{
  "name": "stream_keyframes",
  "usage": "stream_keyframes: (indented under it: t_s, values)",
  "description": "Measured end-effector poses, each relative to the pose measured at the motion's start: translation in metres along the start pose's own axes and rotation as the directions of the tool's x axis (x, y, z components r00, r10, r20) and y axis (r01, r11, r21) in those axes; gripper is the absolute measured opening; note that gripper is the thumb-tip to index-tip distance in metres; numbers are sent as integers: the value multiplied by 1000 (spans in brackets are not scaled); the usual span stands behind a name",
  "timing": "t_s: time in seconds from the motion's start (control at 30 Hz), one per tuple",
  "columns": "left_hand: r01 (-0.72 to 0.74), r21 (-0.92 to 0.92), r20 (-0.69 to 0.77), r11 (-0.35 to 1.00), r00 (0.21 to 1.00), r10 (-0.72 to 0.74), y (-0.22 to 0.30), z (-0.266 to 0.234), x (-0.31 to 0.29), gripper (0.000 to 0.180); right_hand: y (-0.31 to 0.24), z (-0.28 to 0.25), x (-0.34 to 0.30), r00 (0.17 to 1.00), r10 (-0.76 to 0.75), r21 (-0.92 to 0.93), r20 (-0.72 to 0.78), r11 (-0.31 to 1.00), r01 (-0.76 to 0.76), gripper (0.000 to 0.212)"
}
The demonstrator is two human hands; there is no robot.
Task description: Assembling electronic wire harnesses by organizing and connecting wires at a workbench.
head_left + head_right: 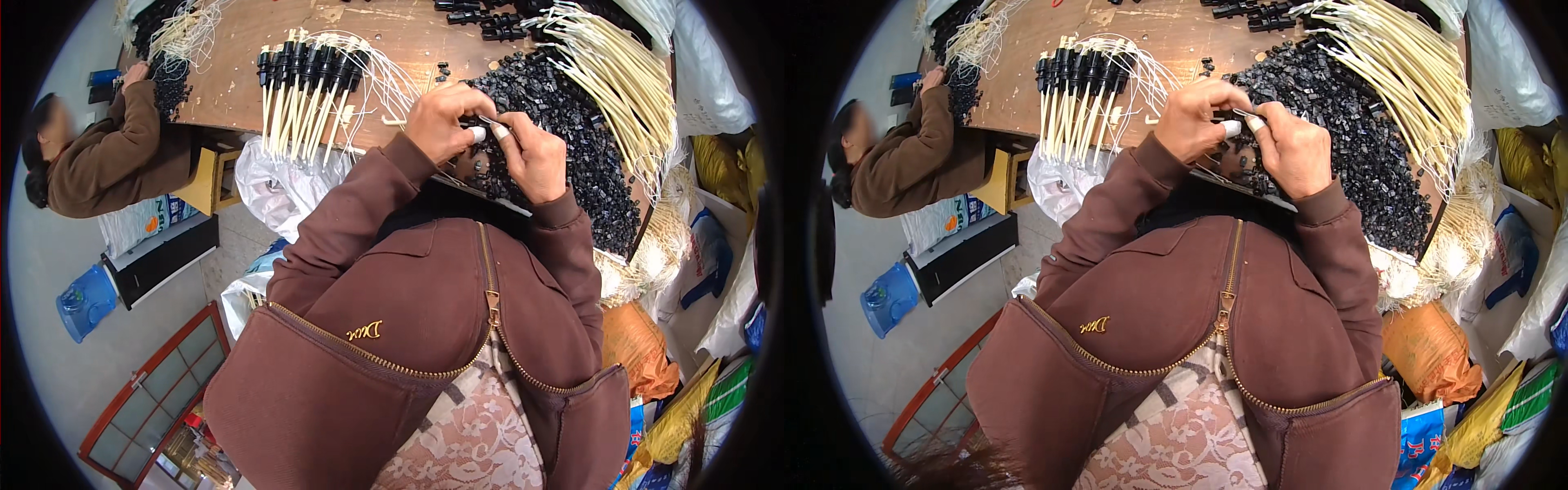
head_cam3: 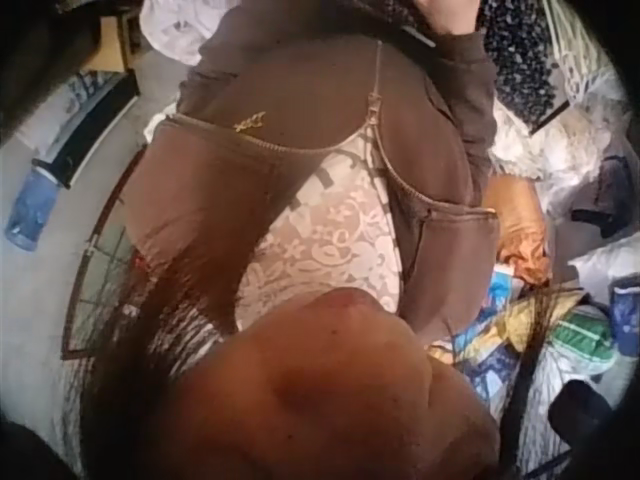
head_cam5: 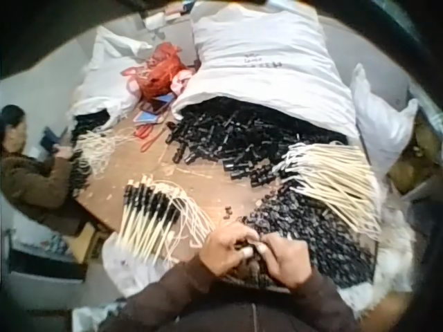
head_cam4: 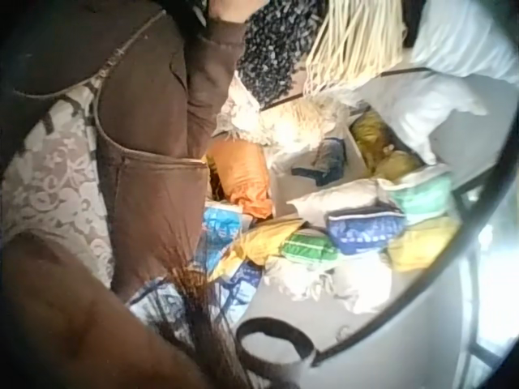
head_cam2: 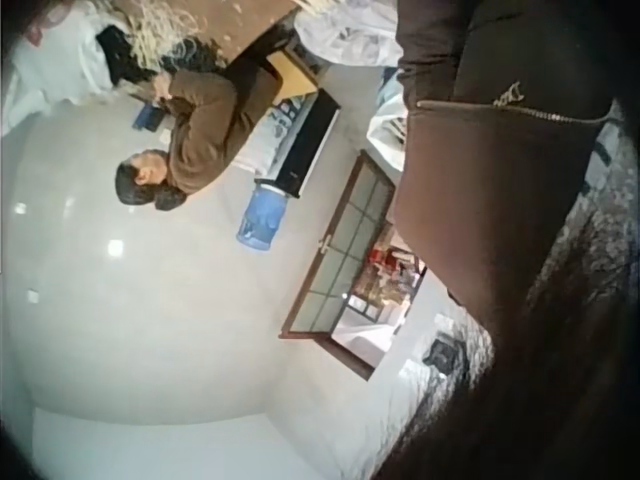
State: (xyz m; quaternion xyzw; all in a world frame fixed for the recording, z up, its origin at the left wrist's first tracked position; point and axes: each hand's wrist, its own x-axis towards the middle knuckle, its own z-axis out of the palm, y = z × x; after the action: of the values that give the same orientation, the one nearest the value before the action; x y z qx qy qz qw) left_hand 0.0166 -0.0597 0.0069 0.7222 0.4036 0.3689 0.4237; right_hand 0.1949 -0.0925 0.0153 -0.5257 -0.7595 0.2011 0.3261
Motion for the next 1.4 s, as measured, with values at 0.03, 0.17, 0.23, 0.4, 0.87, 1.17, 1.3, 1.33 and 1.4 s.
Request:
stream_keyframes:
  t_s: [0.03, 0.17, 0.23, 0.4, 0.87, 1.17, 1.3, 1.33, 1.4]
  values:
    - [-18, -22, -25, 1000, 1000, 18, -1, 0, -2, 27, -2, 1, -1, 1000, 4, 21, -3, 1000, -4, 20]
    - [-77, -84, -100, 993, 993, 69, -4, -2, -7, 28, -7, 4, -8, 1000, 14, 86, -11, 996, -13, 18]
    - [-219, -84, -74, 972, 974, 213, -1, -2, -8, 28, -6, 4, -12, 997, 38, 204, 63, 978, -50, 16]
    - [-34, 37, -91, 999, 995, 37, -12, -15, 7, 29, 8, 6, -14, 968, 225, 331, 114, 910, -250, 12]
    - [-202, -45, -133, 978, 972, 194, 11, 25, 23, 36, 33, 30, -1, 892, 451, 470, 28, 782, -410, 12]
    - [350, -435, -138, 830, 885, -445, 12, 20, 5, 21, -8, 18, -4, 944, 226, -20, -240, 971, -237, 6]
    - [256, -475, -129, 842, 926, -354, 0, 24, 4, 18, -8, 23, -6, 939, -64, -251, -339, 968, -25, 6]
    - [256, -476, -129, 842, 926, -354, -1, 24, 4, 18, -9, 21, -7, 939, -64, -252, -338, 968, -25, 6]
    - [265, -343, -188, 901, 921, -342, -5, 22, 2, 18, -12, 13, -10, 964, 77, -15, -254, 996, -84, 5]
